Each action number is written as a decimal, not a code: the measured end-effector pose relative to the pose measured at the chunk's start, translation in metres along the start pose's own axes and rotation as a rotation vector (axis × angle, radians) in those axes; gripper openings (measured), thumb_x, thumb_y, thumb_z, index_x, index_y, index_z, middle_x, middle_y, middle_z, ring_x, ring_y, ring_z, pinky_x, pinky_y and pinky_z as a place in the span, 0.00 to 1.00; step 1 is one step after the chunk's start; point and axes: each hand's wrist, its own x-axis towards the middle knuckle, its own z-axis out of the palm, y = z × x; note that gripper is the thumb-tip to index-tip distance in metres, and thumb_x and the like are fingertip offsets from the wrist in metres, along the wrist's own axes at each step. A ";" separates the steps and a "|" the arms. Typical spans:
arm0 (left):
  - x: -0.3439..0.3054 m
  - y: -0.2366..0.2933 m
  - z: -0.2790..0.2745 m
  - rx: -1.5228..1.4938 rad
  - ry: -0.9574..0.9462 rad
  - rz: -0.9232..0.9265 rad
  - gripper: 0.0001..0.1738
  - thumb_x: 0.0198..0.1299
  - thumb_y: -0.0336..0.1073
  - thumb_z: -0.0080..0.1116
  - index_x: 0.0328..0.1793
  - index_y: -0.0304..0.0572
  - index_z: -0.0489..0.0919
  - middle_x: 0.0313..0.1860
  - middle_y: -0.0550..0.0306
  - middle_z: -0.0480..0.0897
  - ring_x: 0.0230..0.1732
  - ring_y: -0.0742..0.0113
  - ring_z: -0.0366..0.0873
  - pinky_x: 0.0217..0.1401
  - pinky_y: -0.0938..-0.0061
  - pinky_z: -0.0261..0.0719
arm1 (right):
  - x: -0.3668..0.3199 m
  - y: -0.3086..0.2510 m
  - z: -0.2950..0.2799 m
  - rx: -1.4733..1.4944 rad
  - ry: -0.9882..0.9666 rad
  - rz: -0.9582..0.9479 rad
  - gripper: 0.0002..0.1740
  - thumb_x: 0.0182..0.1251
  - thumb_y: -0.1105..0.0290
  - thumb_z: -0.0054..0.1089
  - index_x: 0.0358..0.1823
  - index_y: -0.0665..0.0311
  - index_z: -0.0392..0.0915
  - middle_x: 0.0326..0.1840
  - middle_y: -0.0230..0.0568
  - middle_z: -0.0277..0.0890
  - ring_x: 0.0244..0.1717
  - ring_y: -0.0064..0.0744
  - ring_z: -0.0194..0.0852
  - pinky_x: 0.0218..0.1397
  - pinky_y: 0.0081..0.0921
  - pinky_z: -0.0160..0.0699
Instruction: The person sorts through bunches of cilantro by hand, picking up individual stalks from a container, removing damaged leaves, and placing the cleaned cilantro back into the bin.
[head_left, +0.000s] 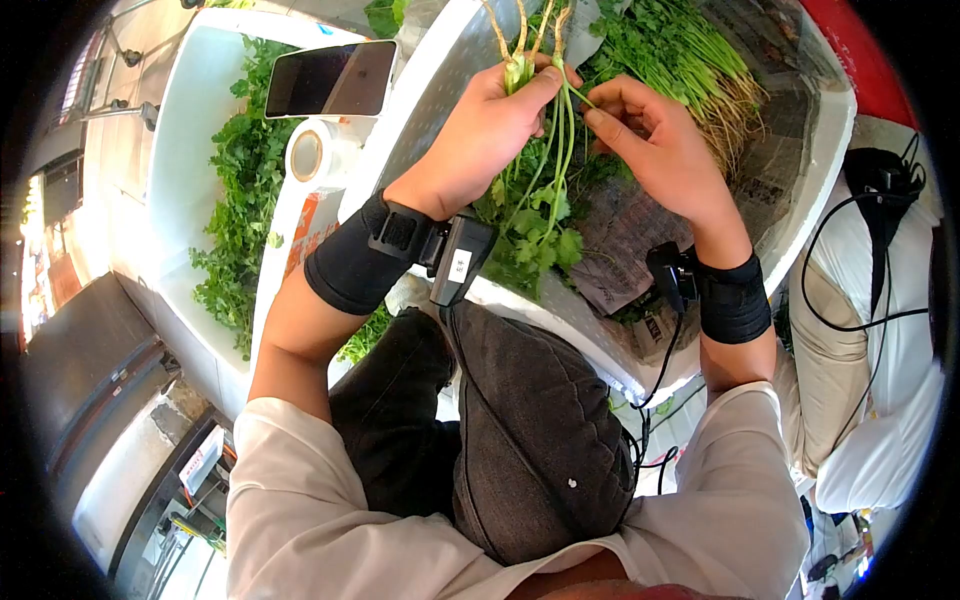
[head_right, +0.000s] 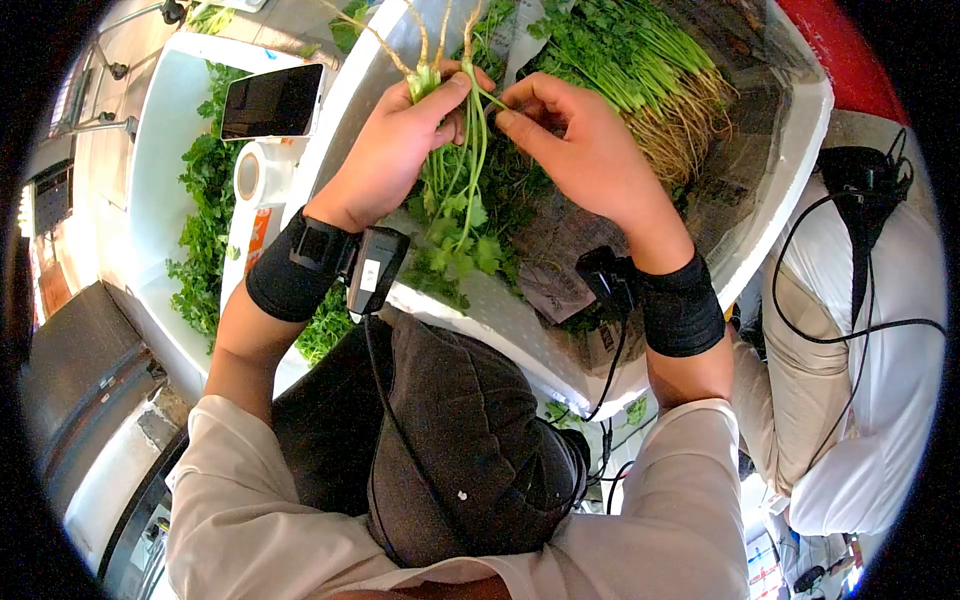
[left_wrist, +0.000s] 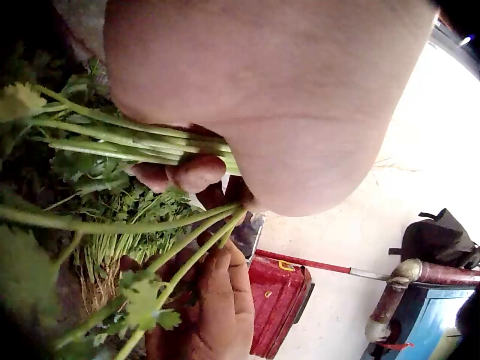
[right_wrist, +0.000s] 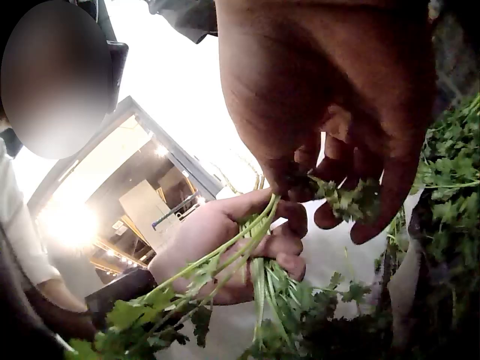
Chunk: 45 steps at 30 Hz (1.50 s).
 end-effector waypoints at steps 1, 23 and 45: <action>0.000 0.000 0.000 0.004 0.003 -0.004 0.15 0.80 0.43 0.52 0.57 0.43 0.83 0.34 0.73 0.72 0.32 0.82 0.65 0.41 0.82 0.67 | 0.000 0.000 0.000 -0.096 0.029 -0.058 0.09 0.77 0.70 0.63 0.49 0.68 0.80 0.35 0.30 0.80 0.36 0.16 0.75 0.39 0.21 0.74; -0.002 0.003 0.002 0.224 -0.217 -0.072 0.18 0.78 0.48 0.56 0.60 0.42 0.81 0.32 0.73 0.72 0.33 0.82 0.66 0.39 0.81 0.67 | 0.003 -0.006 -0.016 -0.596 0.570 -0.408 0.08 0.73 0.70 0.68 0.47 0.66 0.87 0.37 0.42 0.83 0.36 0.37 0.83 0.43 0.27 0.78; 0.006 -0.014 -0.005 -0.212 0.005 0.065 0.12 0.81 0.40 0.52 0.61 0.43 0.79 0.54 0.64 0.82 0.49 0.79 0.75 0.54 0.78 0.73 | 0.002 0.005 0.020 0.128 0.107 0.014 0.15 0.77 0.67 0.65 0.55 0.72 0.83 0.41 0.33 0.86 0.41 0.18 0.81 0.46 0.21 0.81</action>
